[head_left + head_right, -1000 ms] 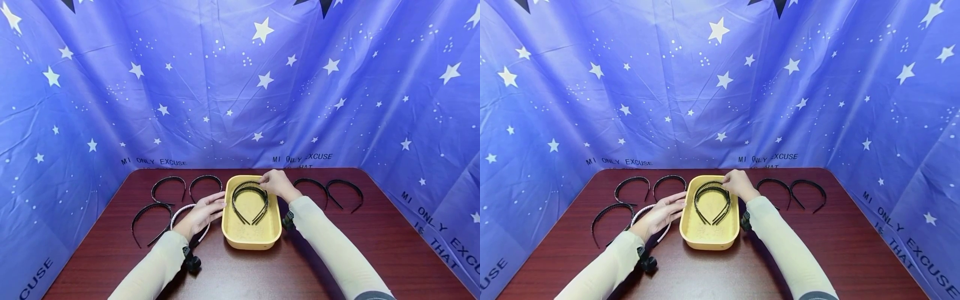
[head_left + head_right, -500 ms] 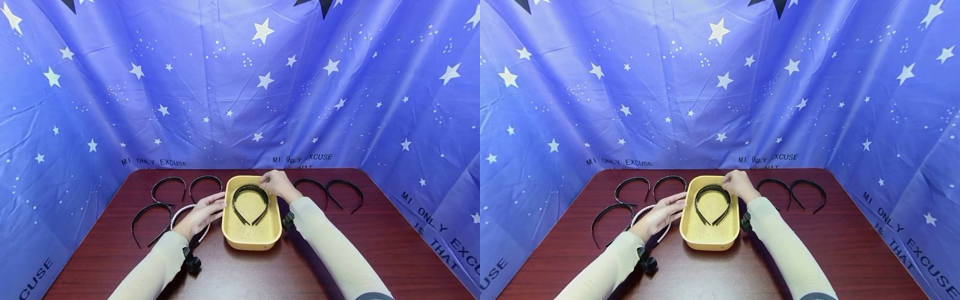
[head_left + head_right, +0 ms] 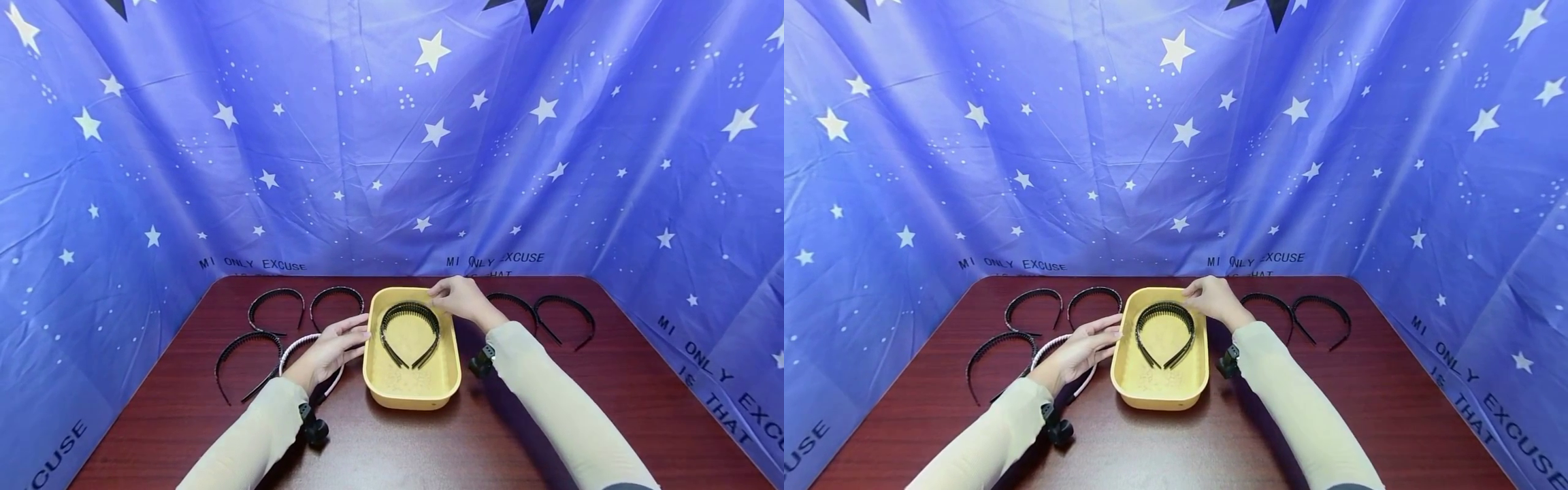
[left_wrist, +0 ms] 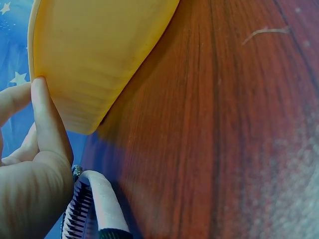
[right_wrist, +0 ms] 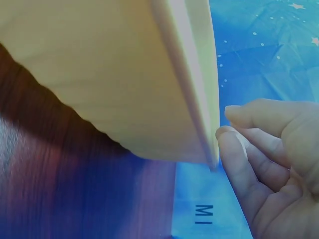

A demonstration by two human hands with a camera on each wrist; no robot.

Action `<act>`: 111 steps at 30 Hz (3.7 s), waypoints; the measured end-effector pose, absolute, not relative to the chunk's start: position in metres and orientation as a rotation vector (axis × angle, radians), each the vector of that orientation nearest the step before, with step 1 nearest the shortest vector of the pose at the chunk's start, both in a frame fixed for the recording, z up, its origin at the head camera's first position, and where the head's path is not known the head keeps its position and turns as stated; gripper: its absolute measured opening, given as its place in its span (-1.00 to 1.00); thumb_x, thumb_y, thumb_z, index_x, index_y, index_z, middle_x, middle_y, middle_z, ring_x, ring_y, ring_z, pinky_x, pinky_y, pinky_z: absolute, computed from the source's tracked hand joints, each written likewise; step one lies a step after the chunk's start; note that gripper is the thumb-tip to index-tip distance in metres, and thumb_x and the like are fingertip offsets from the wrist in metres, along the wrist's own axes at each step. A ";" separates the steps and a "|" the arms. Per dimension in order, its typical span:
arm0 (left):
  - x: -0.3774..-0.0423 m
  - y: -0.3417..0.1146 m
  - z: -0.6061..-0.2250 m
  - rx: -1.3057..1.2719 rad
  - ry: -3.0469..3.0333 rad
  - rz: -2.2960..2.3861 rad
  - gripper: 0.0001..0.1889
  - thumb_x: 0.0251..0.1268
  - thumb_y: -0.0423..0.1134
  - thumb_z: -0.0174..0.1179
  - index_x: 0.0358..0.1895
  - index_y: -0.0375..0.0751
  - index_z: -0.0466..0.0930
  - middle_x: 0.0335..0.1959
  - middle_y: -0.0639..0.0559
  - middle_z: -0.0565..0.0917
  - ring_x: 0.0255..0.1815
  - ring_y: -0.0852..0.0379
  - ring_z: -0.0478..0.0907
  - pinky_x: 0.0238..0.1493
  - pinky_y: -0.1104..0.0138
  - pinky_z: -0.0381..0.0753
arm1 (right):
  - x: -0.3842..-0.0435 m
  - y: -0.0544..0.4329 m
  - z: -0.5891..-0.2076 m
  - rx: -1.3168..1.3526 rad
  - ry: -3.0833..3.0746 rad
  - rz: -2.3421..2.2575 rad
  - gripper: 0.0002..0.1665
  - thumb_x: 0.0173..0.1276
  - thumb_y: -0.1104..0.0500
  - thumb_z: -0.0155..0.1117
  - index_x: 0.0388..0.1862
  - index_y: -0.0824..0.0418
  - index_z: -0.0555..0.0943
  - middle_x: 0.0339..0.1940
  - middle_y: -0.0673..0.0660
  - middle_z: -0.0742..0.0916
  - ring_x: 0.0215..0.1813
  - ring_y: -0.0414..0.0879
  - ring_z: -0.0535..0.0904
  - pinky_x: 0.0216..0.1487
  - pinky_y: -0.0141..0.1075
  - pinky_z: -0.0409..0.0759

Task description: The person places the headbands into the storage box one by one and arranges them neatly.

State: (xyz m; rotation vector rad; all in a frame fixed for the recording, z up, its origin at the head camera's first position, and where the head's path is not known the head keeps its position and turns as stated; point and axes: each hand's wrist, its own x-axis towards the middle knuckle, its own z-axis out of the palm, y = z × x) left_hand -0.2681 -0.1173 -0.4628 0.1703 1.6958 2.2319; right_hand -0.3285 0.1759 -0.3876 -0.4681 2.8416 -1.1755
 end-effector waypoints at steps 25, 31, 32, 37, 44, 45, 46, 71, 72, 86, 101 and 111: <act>-0.265 -0.116 -0.458 0.163 1.690 2.237 -0.39 0.41 -0.46 0.16 0.48 -0.36 0.24 0.24 -0.33 0.49 0.15 0.00 0.56 0.13 0.28 0.63 | -0.328 0.249 -0.375 -0.360 2.927 -1.125 -0.72 0.36 0.12 0.35 -0.03 0.24 0.73 -0.21 0.16 0.79 -0.26 0.11 0.71 -0.27 -0.11 0.75; -0.266 -0.117 -0.459 0.162 1.695 2.234 -0.39 0.41 -0.46 0.16 0.49 -0.36 0.24 0.23 -0.32 0.49 0.14 0.01 0.56 0.15 0.26 0.62 | -0.330 0.276 -0.375 -0.288 2.917 -1.153 -0.69 0.42 0.11 0.33 0.04 0.25 0.71 -0.12 0.23 0.78 -0.21 0.16 0.71 -0.25 -0.14 0.75; -0.266 -0.117 -0.460 0.162 1.696 2.233 -0.39 0.41 -0.46 0.16 0.49 -0.36 0.24 0.23 -0.31 0.50 0.13 0.02 0.56 0.15 0.26 0.62 | -0.330 0.280 -0.375 -0.278 2.913 -1.155 -0.68 0.43 0.12 0.32 0.06 0.26 0.70 -0.10 0.25 0.78 -0.19 0.15 0.71 -0.22 -0.12 0.75; -0.267 -0.118 -0.460 0.159 1.701 2.232 -0.39 0.40 -0.46 0.16 0.49 -0.36 0.24 0.21 -0.28 0.51 0.10 0.06 0.57 0.14 0.27 0.63 | -0.330 0.295 -0.373 -0.231 2.903 -1.147 -0.66 0.46 0.10 0.29 0.11 0.25 0.68 -0.21 0.15 0.78 -0.20 0.09 0.67 -0.17 -0.06 0.74; -0.266 -0.117 -0.461 0.146 1.701 2.231 -0.39 0.40 -0.45 0.17 0.49 -0.35 0.24 0.24 -0.31 0.50 0.13 0.03 0.56 0.14 0.28 0.63 | -0.332 0.311 -0.377 -0.220 2.950 -1.074 -0.62 0.46 0.05 0.29 0.10 0.27 0.68 -0.27 0.13 0.76 -0.18 0.17 0.66 -0.27 -0.16 0.73; -0.266 -0.117 -0.461 0.144 1.703 2.229 -0.39 0.40 -0.45 0.17 0.49 -0.35 0.25 0.24 -0.30 0.50 0.13 0.03 0.56 0.14 0.28 0.63 | -0.332 0.314 -0.378 -0.214 2.947 -1.071 -0.61 0.47 0.04 0.28 0.11 0.28 0.67 -0.24 0.16 0.77 -0.15 0.19 0.65 -0.25 -0.14 0.73; -0.266 -0.117 -0.461 0.143 1.705 2.228 -0.39 0.41 -0.45 0.17 0.49 -0.35 0.25 0.24 -0.30 0.50 0.12 0.04 0.56 0.13 0.28 0.63 | -0.332 0.316 -0.380 -0.207 2.937 -1.075 -0.59 0.48 0.03 0.27 0.13 0.28 0.66 -0.19 0.20 0.77 -0.12 0.20 0.65 -0.22 -0.12 0.73; -0.266 -0.119 -0.463 0.162 1.698 2.232 -0.39 0.42 -0.42 0.16 0.49 -0.35 0.23 0.26 -0.30 0.48 0.14 0.05 0.55 0.18 0.26 0.60 | -0.340 0.341 -0.429 0.090 3.088 -1.063 -0.49 0.44 0.08 0.25 0.22 0.39 0.58 0.05 0.40 0.70 0.16 0.35 0.50 0.26 0.19 0.41; -0.266 -0.119 -0.463 0.163 1.697 2.233 -0.39 0.42 -0.42 0.16 0.49 -0.35 0.23 0.26 -0.30 0.48 0.14 0.05 0.55 0.18 0.26 0.60 | -0.341 0.341 -0.430 0.100 3.082 -1.062 -0.49 0.44 0.08 0.25 0.23 0.39 0.58 0.06 0.41 0.69 0.17 0.36 0.49 0.28 0.19 0.41; -0.266 -0.118 -0.463 0.161 1.695 2.244 -0.39 0.41 -0.44 0.16 0.49 -0.36 0.23 0.22 -0.28 0.49 0.12 0.06 0.56 0.18 0.25 0.60 | -0.341 0.339 -0.435 0.061 3.113 -0.993 -0.53 0.33 0.19 0.35 0.13 0.46 0.60 -0.05 0.40 0.73 0.10 0.36 0.54 0.26 0.17 0.43; -0.265 -0.118 -0.463 0.160 1.682 2.248 -0.39 0.41 -0.45 0.16 0.49 -0.37 0.23 0.20 -0.28 0.51 0.11 0.06 0.56 0.14 0.27 0.62 | -0.340 0.340 -0.437 -0.013 3.115 -0.927 -0.63 0.24 0.28 0.29 0.00 0.47 0.65 -0.20 0.33 0.76 -0.04 0.28 0.60 0.15 0.14 0.50; -0.264 -0.119 -0.461 0.174 1.685 2.238 -0.39 0.42 -0.44 0.16 0.50 -0.36 0.22 0.26 -0.33 0.48 0.13 0.04 0.57 0.19 0.24 0.60 | -0.341 0.338 -0.428 -0.054 3.104 -0.871 -0.65 0.28 0.31 0.22 0.01 0.46 0.67 -0.15 0.35 0.75 -0.02 0.29 0.61 0.12 0.15 0.54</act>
